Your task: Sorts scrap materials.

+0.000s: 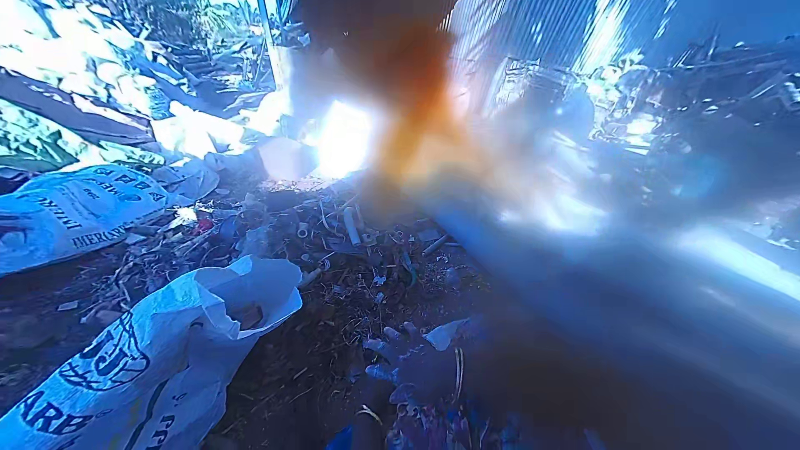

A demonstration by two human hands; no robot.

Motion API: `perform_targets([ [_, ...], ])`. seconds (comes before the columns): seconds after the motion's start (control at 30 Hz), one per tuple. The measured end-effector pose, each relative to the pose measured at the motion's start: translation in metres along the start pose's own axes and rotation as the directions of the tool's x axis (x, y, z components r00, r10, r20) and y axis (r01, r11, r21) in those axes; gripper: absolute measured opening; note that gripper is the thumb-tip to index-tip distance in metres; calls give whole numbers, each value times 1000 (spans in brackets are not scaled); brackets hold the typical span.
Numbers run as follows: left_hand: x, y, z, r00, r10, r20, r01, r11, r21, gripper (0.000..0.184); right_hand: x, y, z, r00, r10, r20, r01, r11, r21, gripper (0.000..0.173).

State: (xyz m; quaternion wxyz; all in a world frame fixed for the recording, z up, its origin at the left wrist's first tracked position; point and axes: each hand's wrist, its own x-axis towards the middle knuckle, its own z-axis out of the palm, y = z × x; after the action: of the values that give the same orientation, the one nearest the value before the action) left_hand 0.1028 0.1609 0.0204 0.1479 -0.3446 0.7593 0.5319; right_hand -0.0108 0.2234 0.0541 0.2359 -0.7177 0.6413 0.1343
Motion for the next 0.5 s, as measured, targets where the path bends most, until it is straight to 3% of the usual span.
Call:
perform_targets([
  [0.17,27,11,1,995,-20,-101,5,990,-140,35,4,16,-7,997,21,74,-19,999,-33,50],
  [0.3,47,25,-6,992,-22,-123,-19,946,-324,37,9,31,-14,998,-13,64,17,997,-72,36],
  [0.4,58,32,-9,993,34,-111,-58,972,-227,33,-4,33,-31,990,0,139,0,1000,-1,35],
  [0.5,70,42,-13,999,3,-49,-11,986,-169,31,-11,39,-37,984,5,176,-17,998,64,35],
])
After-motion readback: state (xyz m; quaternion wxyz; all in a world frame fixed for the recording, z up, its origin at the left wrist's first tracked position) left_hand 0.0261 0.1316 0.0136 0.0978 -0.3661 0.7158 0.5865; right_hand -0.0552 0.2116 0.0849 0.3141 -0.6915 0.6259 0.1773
